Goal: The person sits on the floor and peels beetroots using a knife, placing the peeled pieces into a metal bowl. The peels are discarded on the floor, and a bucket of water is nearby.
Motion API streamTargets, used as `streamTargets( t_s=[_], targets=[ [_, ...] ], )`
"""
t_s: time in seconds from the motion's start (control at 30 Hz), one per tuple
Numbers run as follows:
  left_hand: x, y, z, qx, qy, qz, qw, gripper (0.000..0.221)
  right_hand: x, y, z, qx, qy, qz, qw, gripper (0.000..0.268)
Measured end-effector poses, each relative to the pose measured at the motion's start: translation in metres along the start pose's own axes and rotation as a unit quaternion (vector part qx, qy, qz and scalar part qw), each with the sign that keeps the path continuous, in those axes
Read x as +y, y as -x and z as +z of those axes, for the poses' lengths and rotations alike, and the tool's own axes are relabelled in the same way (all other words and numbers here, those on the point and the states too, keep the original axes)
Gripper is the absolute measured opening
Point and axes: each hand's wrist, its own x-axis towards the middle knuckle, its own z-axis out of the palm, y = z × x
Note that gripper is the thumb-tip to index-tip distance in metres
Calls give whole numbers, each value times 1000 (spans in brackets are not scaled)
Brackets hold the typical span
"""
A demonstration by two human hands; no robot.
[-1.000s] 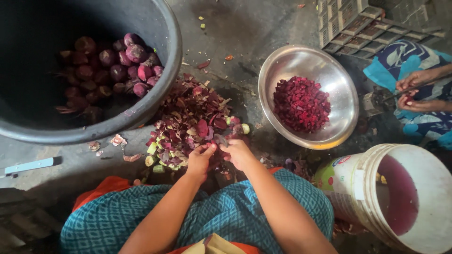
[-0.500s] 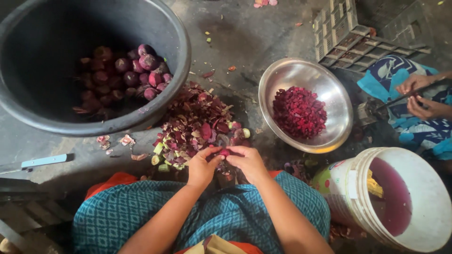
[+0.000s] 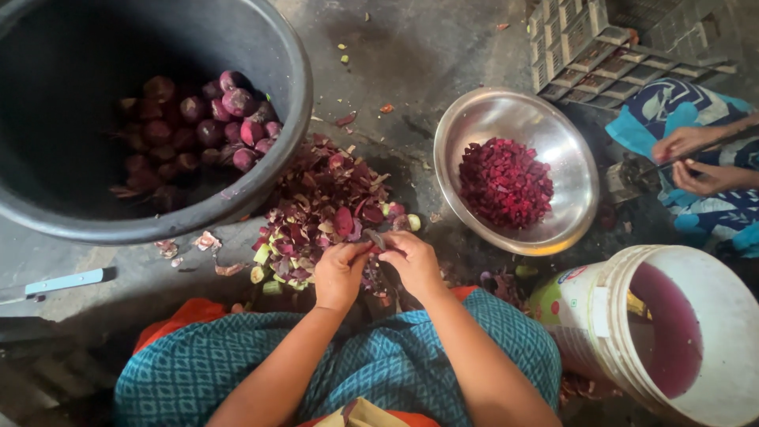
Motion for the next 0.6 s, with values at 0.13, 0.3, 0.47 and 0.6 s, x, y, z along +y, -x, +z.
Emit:
streamTargets(
  t_s=[0.13,0.3,0.47,0.6],
  targets=[
    [-10,-2,8,2,-3,-55,998,16,20,-4,5,-8,27,19,999,26],
    [-26,-2,23,-13,79,-204,976,19,66,-20,10,-52,-136,110,983,29],
    [-49,-3,38,-23,105,-296,949,21,94,-29,18,-92,-236,241,937,30],
    [-55,-2,44,7,255,-329,909,19,84,-30,23,-83,-255,242,933,33]
  ],
)
